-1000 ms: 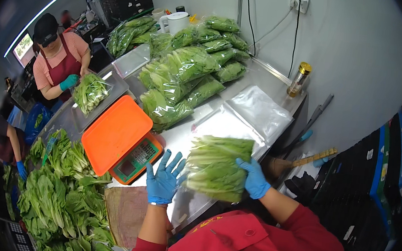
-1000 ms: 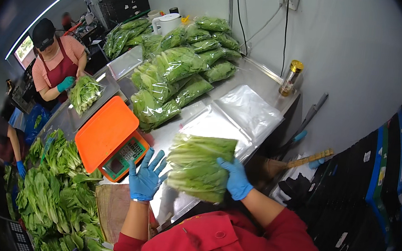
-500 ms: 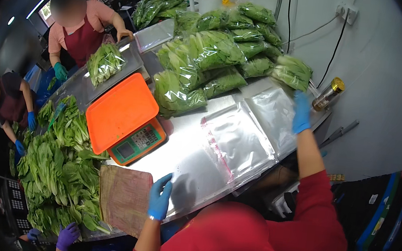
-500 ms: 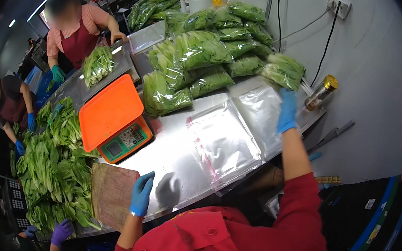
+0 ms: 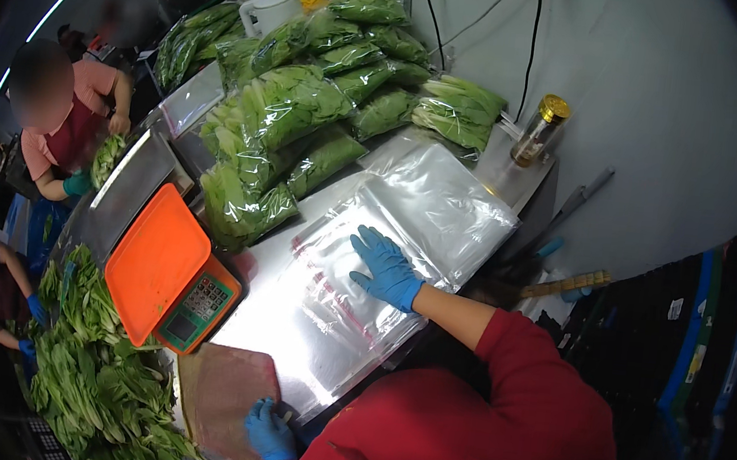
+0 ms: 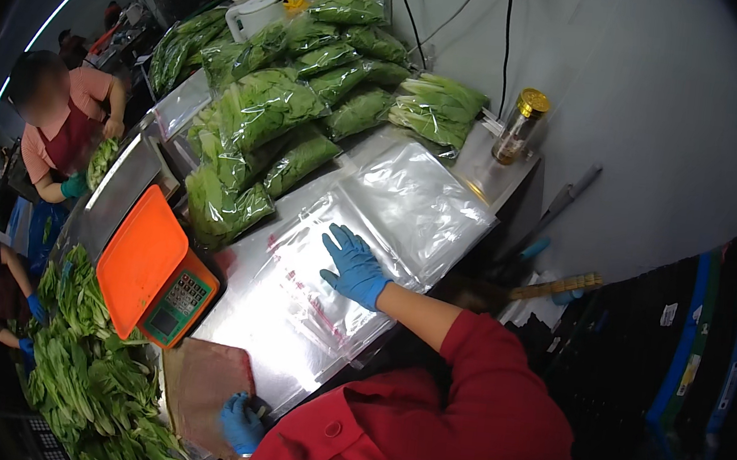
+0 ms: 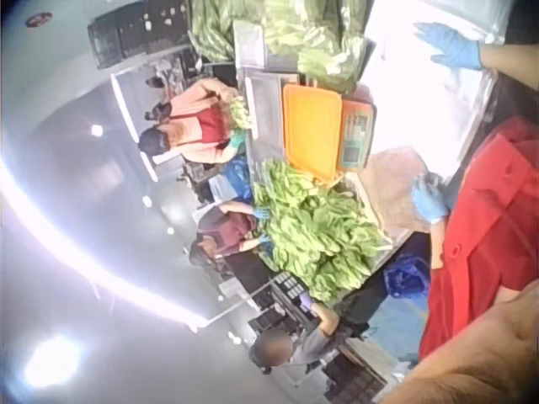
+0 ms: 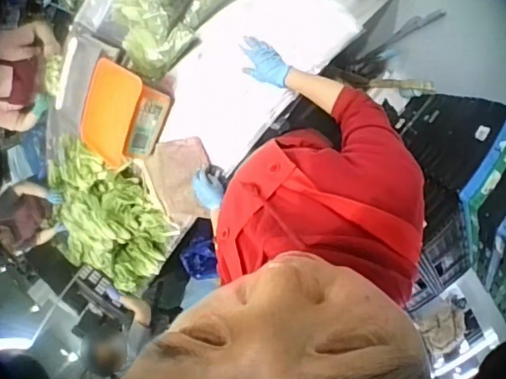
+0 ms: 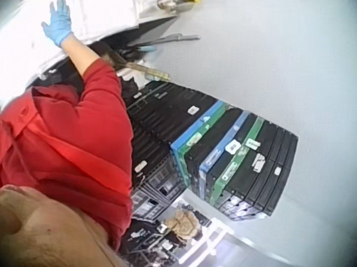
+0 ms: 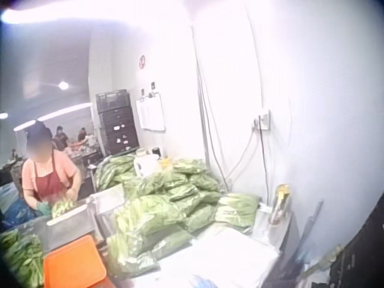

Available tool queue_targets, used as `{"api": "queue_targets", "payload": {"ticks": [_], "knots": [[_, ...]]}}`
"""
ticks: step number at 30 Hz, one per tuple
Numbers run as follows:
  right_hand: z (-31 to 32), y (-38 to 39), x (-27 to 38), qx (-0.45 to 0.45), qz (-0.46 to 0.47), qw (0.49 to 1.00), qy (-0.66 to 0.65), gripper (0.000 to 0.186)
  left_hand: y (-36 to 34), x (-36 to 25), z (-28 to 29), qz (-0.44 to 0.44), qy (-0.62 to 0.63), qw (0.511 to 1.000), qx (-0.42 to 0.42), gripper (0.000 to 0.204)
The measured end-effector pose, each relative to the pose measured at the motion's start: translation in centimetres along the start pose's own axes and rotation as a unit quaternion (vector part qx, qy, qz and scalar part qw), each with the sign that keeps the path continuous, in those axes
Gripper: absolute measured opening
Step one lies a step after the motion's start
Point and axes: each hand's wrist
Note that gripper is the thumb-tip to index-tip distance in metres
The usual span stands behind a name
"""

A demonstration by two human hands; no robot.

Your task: The person selects leafy green vegetables from a large pile on a metal table, weighs them on a digital scale, and places them into clear plastic bags. The person then seals the bags and sets them aside. Other workers are visible in the background performing similar tasks.

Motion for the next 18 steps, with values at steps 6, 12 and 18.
{"api": "queue_targets", "payload": {"ticks": [6, 12, 18], "knots": [[2.1, 0.5, -0.7, -0.052, 0.035, 0.998, -0.014, 0.059, -1.8, -5.5, -1.6, -0.095, 0.049, 0.994, 0.034, 0.031], [4.4, 1.7, 1.4, -0.028, 0.049, 0.998, -0.035, 0.056, -2.7, -8.2, -1.3, -0.123, 0.059, 0.969, 0.206, 0.034], [3.1, 2.0, 1.4, 0.149, 0.094, 0.980, 0.097, 0.075, -1.0, -5.9, 2.0, -0.259, -0.011, 0.954, 0.150, 0.031]]}}
Point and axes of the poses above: each hand's wrist, its own y-axis away from the middle knuckle, its own z-axis out of the back of the hand, x = y × z, and after that the axes turned 4 degrees about z, right-handed
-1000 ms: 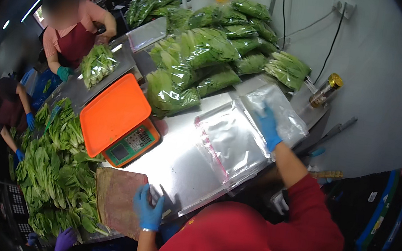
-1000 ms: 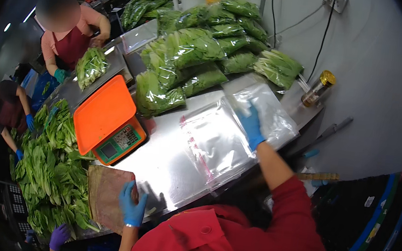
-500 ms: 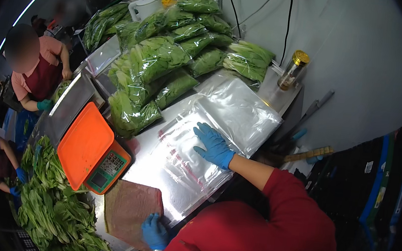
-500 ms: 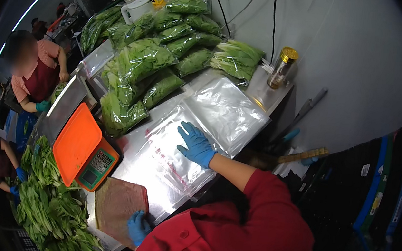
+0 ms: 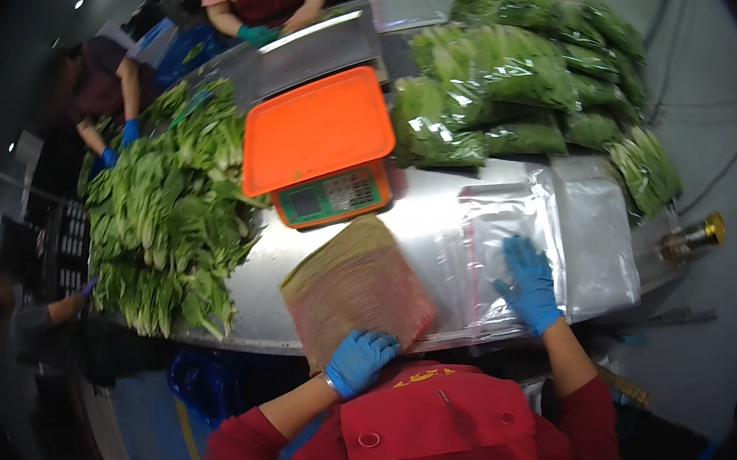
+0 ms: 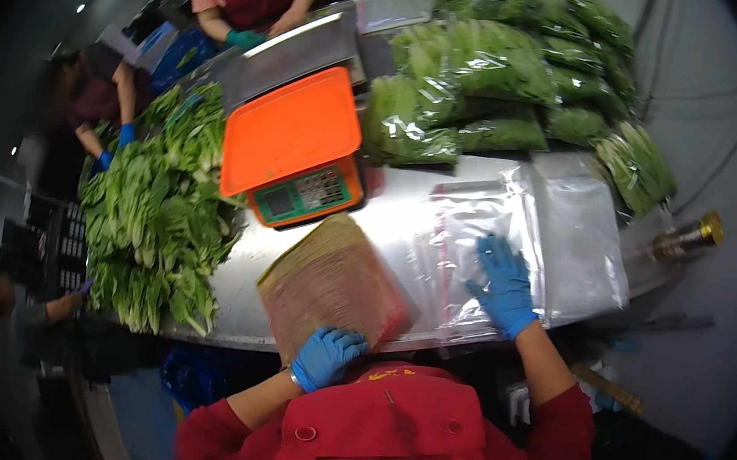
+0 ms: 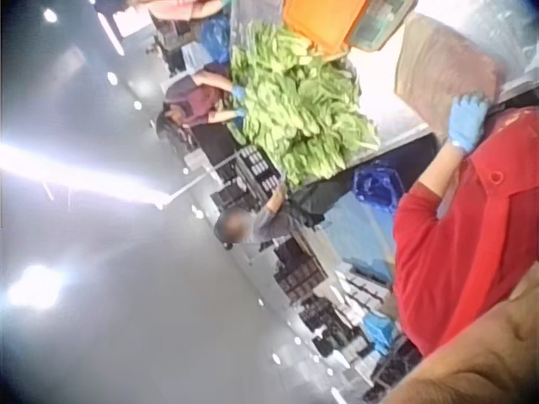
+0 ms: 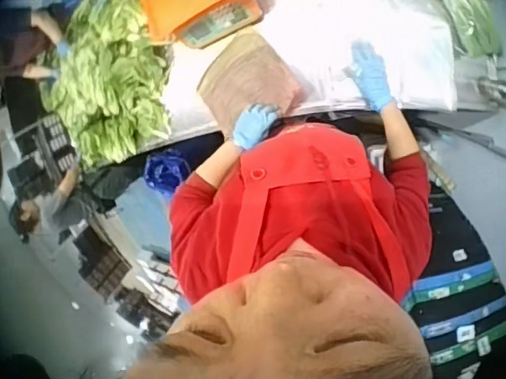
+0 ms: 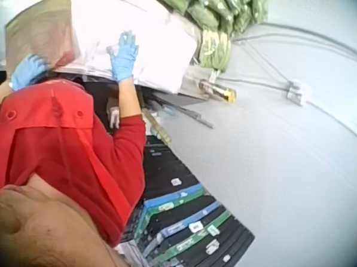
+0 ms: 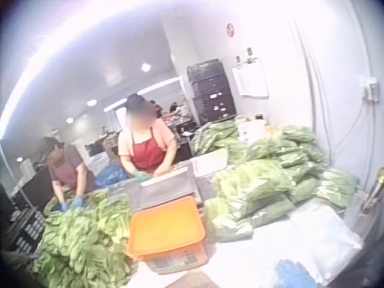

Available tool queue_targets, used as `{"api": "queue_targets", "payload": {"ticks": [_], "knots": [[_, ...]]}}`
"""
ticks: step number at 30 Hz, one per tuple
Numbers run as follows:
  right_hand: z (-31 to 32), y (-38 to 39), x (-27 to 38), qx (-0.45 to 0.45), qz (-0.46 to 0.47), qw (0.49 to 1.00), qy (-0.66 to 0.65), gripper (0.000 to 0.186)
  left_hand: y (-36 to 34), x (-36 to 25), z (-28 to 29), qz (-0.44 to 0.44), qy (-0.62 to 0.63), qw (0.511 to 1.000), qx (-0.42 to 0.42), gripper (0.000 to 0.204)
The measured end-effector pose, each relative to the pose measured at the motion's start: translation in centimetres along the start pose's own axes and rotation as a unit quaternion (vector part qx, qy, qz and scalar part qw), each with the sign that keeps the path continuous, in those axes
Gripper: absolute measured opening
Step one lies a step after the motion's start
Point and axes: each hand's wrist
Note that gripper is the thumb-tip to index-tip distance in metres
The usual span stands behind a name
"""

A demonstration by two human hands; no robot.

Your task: The person selects leafy green vegetables from a large pile on a metal table, weighs them on a digital scale, and places them into clear plastic bags. The person then seals the bags and sets them aside. Other workers are visible in the background performing similar tasks.

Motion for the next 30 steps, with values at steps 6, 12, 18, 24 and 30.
{"api": "queue_targets", "payload": {"ticks": [6, 12, 18, 24, 30], "knots": [[0.9, -1.5, -1.8, -0.033, -0.026, 0.999, 0.026, 0.069, 2.5, 1.9, -1.2, 0.003, -0.025, 0.999, 0.031, 0.022], [0.8, -4.0, 4.2, -0.104, 0.034, 0.993, -0.034, 0.060, -1.8, 3.1, -3.8, 0.071, 0.023, 0.997, 0.036, 0.026], [0.9, -8.1, 16.9, -0.105, 0.156, 0.980, -0.064, 0.056, 3.7, 7.4, 0.6, 0.029, 0.206, 0.962, -0.179, 0.054], [-5.6, -10.8, 30.4, 0.108, 0.194, 0.912, -0.344, 0.043, 21.7, 20.8, 4.7, 0.329, 0.276, 0.823, -0.371, 0.056], [-12.5, -13.6, 50.7, 0.506, 0.010, 0.609, -0.611, 0.040, 48.6, 41.2, 7.7, 0.536, 0.220, 0.480, -0.659, 0.062]]}}
Point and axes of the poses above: each hand's wrist, its own y-axis away from the middle knuckle, its own z-axis out of the back of the hand, x = y × z, and after that the axes turned 4 degrees about z, right-handed
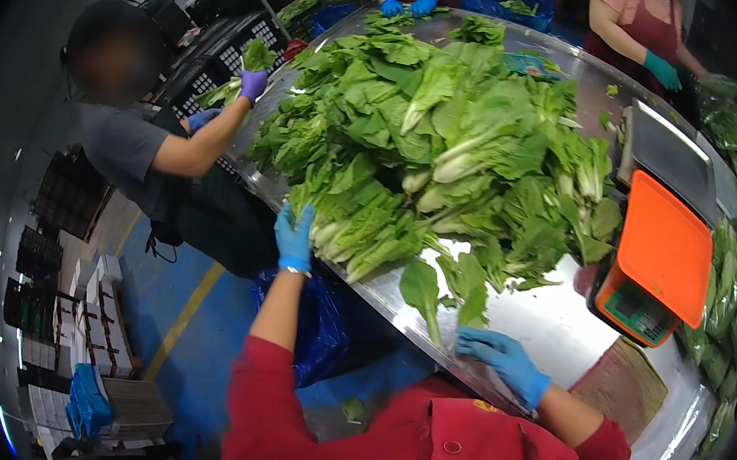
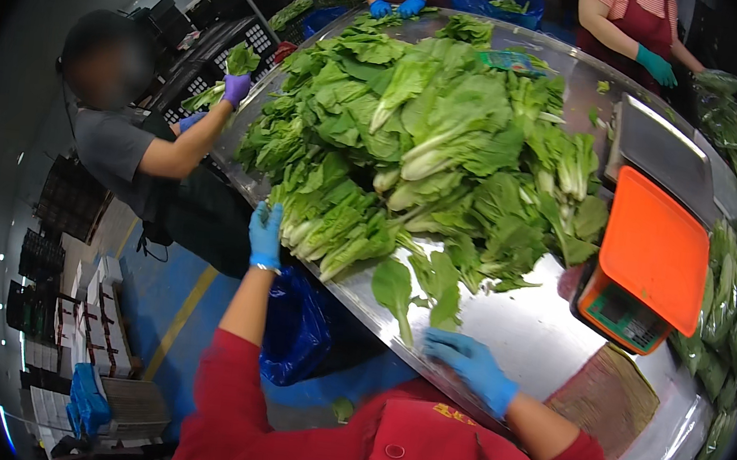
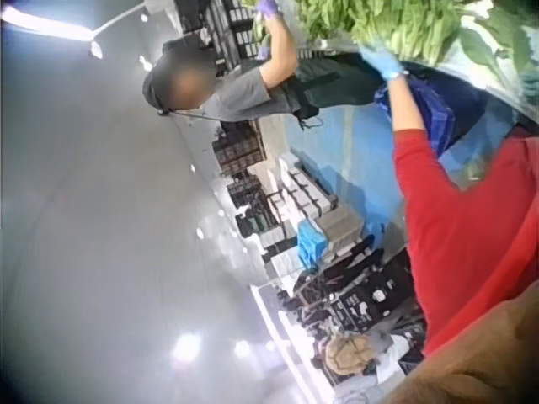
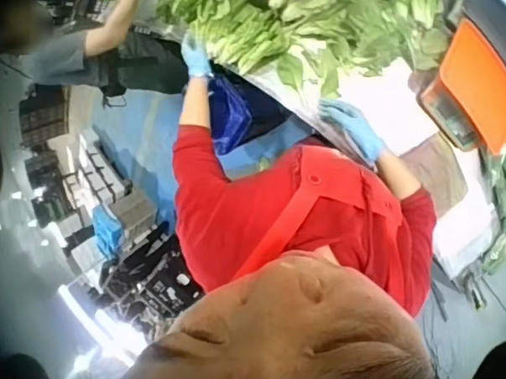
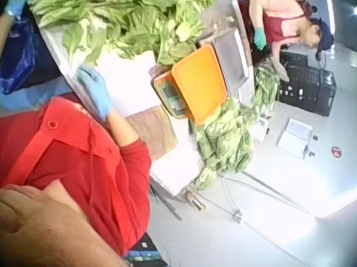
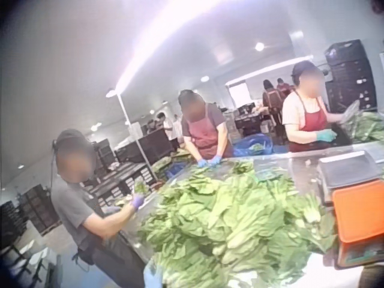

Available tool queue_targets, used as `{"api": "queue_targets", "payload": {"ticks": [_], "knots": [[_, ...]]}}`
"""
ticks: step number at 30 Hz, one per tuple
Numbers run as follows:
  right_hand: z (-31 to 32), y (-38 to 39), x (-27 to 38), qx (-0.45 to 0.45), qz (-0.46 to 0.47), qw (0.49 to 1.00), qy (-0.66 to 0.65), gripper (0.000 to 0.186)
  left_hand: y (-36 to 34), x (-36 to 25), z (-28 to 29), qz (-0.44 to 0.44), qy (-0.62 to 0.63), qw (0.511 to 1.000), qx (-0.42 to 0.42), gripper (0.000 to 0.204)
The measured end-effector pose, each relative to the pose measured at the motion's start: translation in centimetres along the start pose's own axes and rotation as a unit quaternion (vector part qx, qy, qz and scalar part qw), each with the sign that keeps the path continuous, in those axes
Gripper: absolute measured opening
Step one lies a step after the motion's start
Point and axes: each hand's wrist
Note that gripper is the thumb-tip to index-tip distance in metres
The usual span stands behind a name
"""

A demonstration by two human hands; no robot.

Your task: The person selects leafy green vegetables from a large pile on a metal table, weighs them on a digital scale, and places them into clear plastic bags. The person then seals the bags and sets them aside. Other workers are visible in the background performing similar tasks.

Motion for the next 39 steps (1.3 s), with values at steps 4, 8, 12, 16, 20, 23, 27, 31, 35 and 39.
{"api": "queue_targets", "payload": {"ticks": [4, 8, 12, 16, 20, 23, 27, 31, 35, 39], "knots": [[-5.9, -12.0, -0.7, 0.030, -0.059, 0.994, -0.092, 0.056, -11.3, 5.0, 4.3, 0.202, -0.243, 0.937, 0.149, 0.095], [-10.6, -19.6, 1.7, -0.021, -0.062, 0.996, -0.067, 0.075, -12.3, 6.4, 1.4, 0.178, -0.344, 0.878, 0.282, 0.103], [-11.2, -26.6, -0.6, -0.108, -0.054, 0.991, -0.065, 0.070, -7.6, 2.8, -2.9, 0.109, -0.129, 0.924, 0.344, 0.083], [-12.5, -28.0, -0.2, -0.070, 0.030, 0.981, -0.181, 0.044, -3.3, 2.0, -3.4, 0.060, -0.094, 0.931, 0.347, 0.068], [-12.9, -24.8, 2.0, -0.061, -0.022, 0.986, -0.156, 0.038, 0.4, 3.9, -3.2, 0.156, 0.091, 0.934, 0.309, 0.043], [-12.7, -22.1, 2.8, 0.010, 0.007, 0.991, -0.133, 0.041, 5.8, 2.1, -1.3, 0.196, 0.154, 0.945, 0.212, 0.044], [-13.6, -17.3, 2.3, -0.001, 0.127, 0.992, 0.003, 0.051, 14.0, -3.8, 0.6, 0.156, 0.250, 0.952, 0.085, 0.049], [-10.4, -11.4, 5.5, 0.054, 0.063, 0.997, -0.010, 0.044, 18.5, -6.7, -3.0, 0.114, 0.302, 0.944, 0.075, 0.049], [-3.9, -6.4, 9.1, -0.121, 0.281, 0.946, 0.106, 0.048, 20.0, -8.9, -11.0, 0.137, 0.243, 0.946, 0.167, 0.049], [3.2, 2.3, 15.1, -0.212, 0.287, 0.932, 0.063, 0.055, 23.4, -14.8, -23.1, 0.127, 0.267, 0.910, 0.291, 0.044]]}}
Point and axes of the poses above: each hand's wrist, its own y-axis away from the middle knuckle, its own z-axis out of the back of the hand, x = y × z, and after that the axes turned 4 degrees about z, right-handed
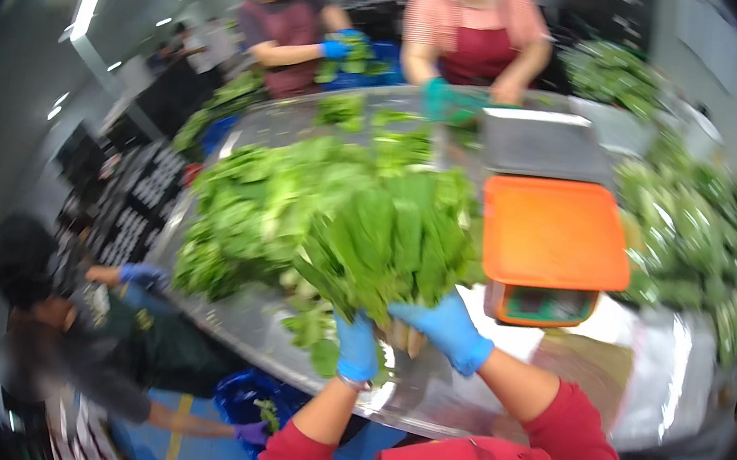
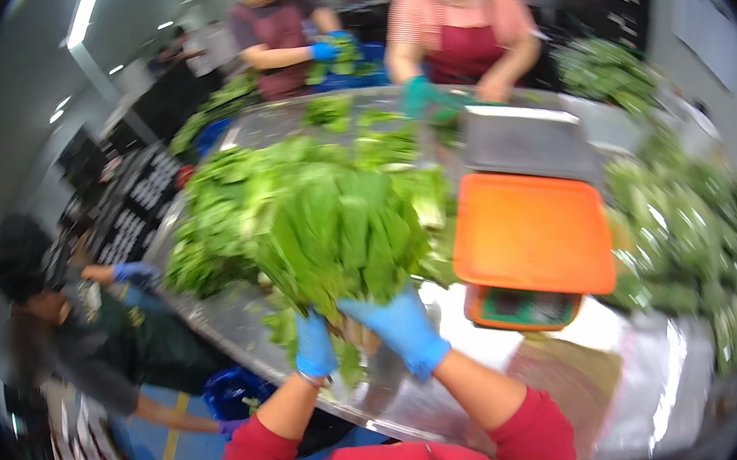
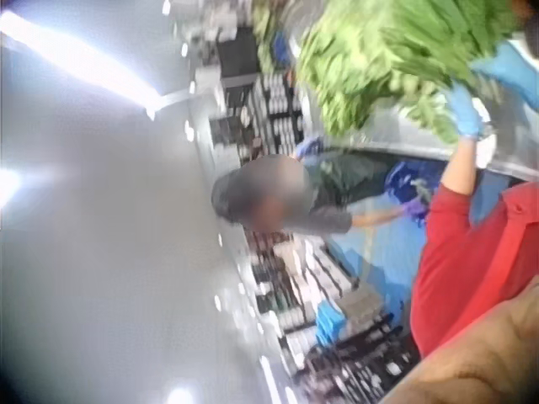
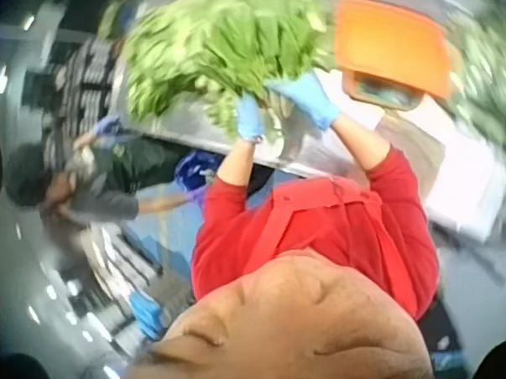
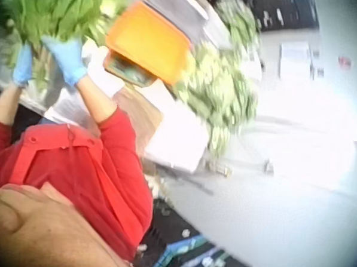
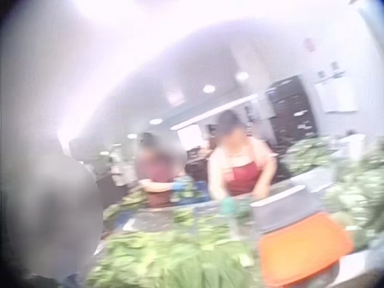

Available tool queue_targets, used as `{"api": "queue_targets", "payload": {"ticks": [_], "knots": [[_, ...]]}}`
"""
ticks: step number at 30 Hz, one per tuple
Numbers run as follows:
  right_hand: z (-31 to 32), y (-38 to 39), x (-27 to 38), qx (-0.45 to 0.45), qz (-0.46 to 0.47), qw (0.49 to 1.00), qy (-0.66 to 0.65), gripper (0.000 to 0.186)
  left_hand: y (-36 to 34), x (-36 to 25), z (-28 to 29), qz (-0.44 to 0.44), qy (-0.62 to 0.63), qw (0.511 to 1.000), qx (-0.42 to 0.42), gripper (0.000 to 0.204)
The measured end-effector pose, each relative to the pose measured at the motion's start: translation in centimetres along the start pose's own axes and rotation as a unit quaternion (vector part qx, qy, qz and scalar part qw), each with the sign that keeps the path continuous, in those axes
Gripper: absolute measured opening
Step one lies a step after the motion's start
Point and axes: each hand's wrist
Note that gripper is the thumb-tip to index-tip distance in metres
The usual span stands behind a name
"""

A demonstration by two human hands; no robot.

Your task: The person selects leafy green vegetables from a large pile on a metal table, weighs them on a digital scale, and places them into clear plastic bags. The person then seals the bags and sets them aside. Other workers are visible in the background performing similar tasks.

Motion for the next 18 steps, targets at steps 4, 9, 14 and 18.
{"api": "queue_targets", "payload": {"ticks": [4, 9, 14, 18], "knots": [[10.4, 0.4, 5.4, -0.093, 0.106, 0.990, -0.020, 0.062, -2.2, -0.2, -14.6, -0.007, 0.090, 0.984, 0.154, 0.044], [23.5, -0.8, 8.3, -0.167, 0.014, 0.975, 0.148, 0.061, -5.0, 3.6, -26.8, -0.105, -0.148, 0.969, 0.170, 0.054], [30.5, -1.4, 3.2, -0.243, -0.062, 0.891, 0.380, 0.086, -6.9, 7.1, -29.9, -0.049, -0.188, 0.953, 0.231, 0.060], [29.1, 0.6, 7.2, -0.218, -0.143, 0.918, 0.299, 0.115, -11.3, 10.8, -25.7, 0.031, -0.191, 0.977, 0.091, 0.058]]}}
Point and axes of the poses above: each hand's wrist, its own y-axis away from the middle knuckle, its own z-axis out of the back of the hand, x = y × z, and after that the axes turned 4 degrees about z, right-handed
